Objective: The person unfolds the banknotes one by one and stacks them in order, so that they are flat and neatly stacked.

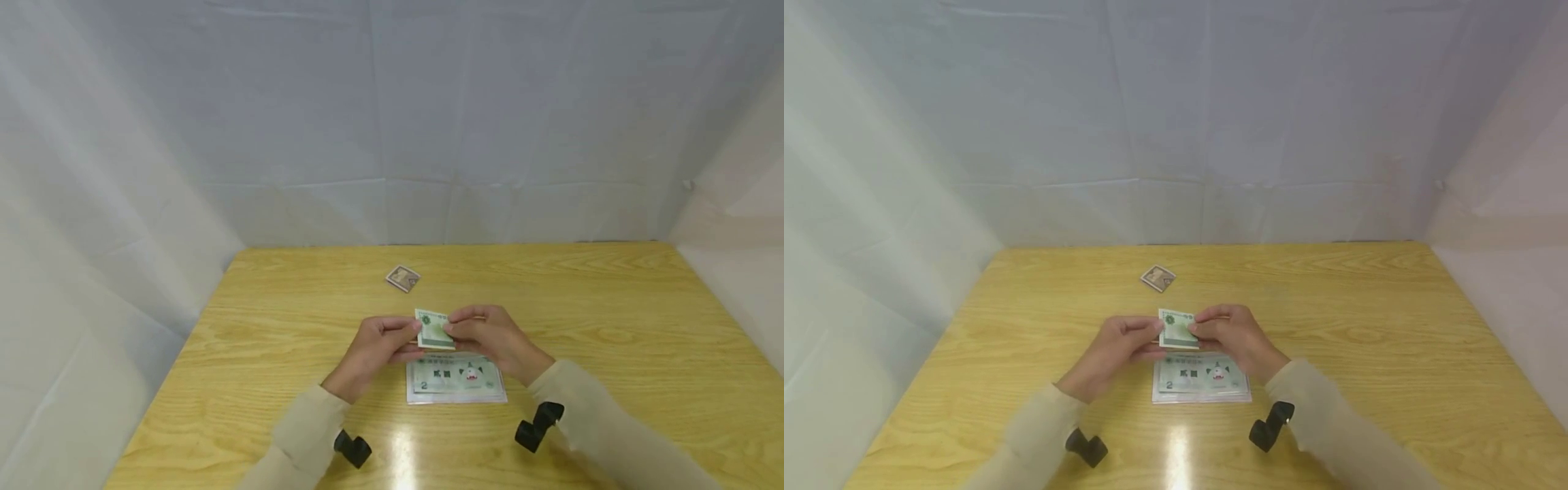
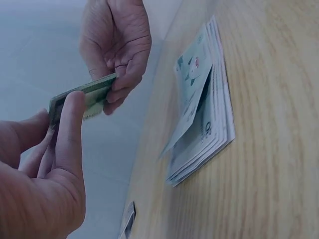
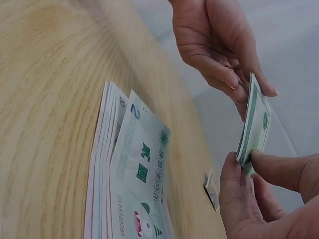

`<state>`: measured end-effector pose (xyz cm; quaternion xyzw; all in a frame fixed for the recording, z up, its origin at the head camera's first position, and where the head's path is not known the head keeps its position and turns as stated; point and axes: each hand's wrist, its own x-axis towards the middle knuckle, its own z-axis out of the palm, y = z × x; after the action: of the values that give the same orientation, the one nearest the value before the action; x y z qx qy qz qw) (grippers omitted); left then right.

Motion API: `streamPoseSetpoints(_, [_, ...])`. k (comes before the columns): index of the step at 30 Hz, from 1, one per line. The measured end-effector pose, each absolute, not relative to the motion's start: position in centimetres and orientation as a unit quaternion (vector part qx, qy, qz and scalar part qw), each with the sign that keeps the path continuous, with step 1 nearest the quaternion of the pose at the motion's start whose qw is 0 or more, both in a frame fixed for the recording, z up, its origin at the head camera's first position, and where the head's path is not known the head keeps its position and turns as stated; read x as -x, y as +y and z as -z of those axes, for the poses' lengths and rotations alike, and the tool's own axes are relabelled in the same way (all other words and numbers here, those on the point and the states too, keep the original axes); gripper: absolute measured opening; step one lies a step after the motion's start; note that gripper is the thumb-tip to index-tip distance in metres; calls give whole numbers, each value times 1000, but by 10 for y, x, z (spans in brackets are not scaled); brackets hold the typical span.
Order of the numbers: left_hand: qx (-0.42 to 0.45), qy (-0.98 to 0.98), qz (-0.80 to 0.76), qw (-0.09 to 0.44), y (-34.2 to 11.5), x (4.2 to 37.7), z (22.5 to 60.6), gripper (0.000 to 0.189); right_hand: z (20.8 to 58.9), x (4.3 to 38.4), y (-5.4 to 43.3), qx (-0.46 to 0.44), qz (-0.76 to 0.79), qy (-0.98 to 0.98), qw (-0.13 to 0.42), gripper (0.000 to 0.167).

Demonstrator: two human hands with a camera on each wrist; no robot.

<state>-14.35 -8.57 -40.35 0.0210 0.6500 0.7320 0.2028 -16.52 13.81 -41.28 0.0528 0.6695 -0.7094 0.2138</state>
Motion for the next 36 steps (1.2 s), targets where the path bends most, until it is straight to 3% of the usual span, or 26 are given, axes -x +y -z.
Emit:
streamPoseSetpoints(4, [-27, 645, -736, 207, -80, 140, 407, 40, 414, 158, 136, -24, 676, 709, 199, 30])
streamPoseSetpoints(10, [-13, 646, -736, 202, -73, 139, 410, 45, 411, 148, 135, 17, 659, 721, 216, 46])
streamPoseSetpoints(31, [-12, 651, -728, 216, -69, 140, 406, 36, 398, 140, 145, 94, 652, 707, 259, 63])
streamPoseSetpoints(36, [-13, 660, -721, 211, -73, 139, 406, 36, 394, 140, 152, 82, 666, 690, 271, 56])
